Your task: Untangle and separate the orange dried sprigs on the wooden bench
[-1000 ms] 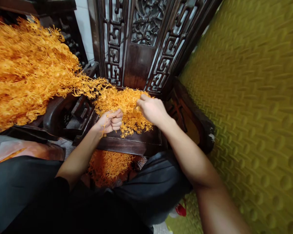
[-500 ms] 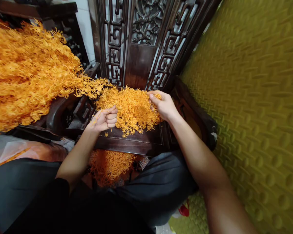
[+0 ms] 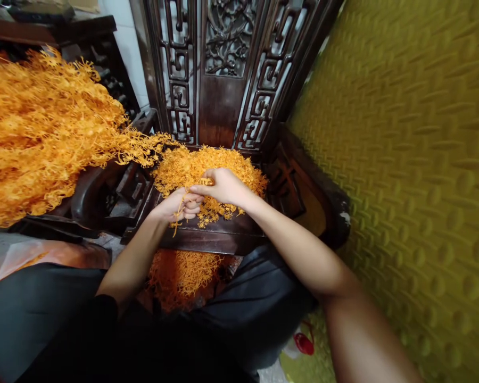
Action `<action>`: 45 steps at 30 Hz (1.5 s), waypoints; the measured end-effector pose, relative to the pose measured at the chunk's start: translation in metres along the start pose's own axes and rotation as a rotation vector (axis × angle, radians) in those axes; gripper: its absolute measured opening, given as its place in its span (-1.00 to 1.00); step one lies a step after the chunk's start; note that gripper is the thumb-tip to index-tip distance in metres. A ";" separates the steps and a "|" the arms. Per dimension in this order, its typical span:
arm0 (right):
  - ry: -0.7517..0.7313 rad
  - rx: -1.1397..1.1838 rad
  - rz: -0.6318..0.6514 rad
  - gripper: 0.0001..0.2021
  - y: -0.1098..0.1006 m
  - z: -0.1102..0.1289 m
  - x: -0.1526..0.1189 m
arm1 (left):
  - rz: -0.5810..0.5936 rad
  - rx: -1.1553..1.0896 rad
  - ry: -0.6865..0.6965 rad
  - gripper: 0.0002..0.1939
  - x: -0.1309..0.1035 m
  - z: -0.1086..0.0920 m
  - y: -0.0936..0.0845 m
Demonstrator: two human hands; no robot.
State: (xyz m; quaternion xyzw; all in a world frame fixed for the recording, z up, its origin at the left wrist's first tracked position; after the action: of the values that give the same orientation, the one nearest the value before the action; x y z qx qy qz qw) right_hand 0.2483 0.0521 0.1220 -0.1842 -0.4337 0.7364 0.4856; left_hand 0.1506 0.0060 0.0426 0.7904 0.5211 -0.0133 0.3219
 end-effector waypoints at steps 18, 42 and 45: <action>0.138 0.482 -0.429 -0.73 -0.078 -0.042 0.000 | 0.123 -0.204 -0.096 -0.56 0.006 0.013 -0.010; -0.035 0.065 -0.650 -0.85 -0.095 -0.028 0.003 | -0.207 -0.053 -0.168 -0.60 0.033 0.054 -0.018; -0.199 0.098 -0.430 -0.80 -0.061 -0.013 0.006 | -0.215 -0.057 -0.154 -0.62 0.033 0.050 -0.019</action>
State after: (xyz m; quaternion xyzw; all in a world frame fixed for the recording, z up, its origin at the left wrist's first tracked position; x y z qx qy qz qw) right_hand 0.2884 0.0730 0.1651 0.0095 -0.4725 0.6508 0.5942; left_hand 0.1657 0.0114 -0.0186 0.7171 0.5767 -0.0935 0.3801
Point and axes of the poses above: each hand's wrist, its own x-axis towards the middle knuckle, its own y-axis out of the palm, z = x × y, the point moved 7 cm from there along x, towards the middle knuckle, and after that the axes turned 10 degrees about -z, right-handed, at the moved point
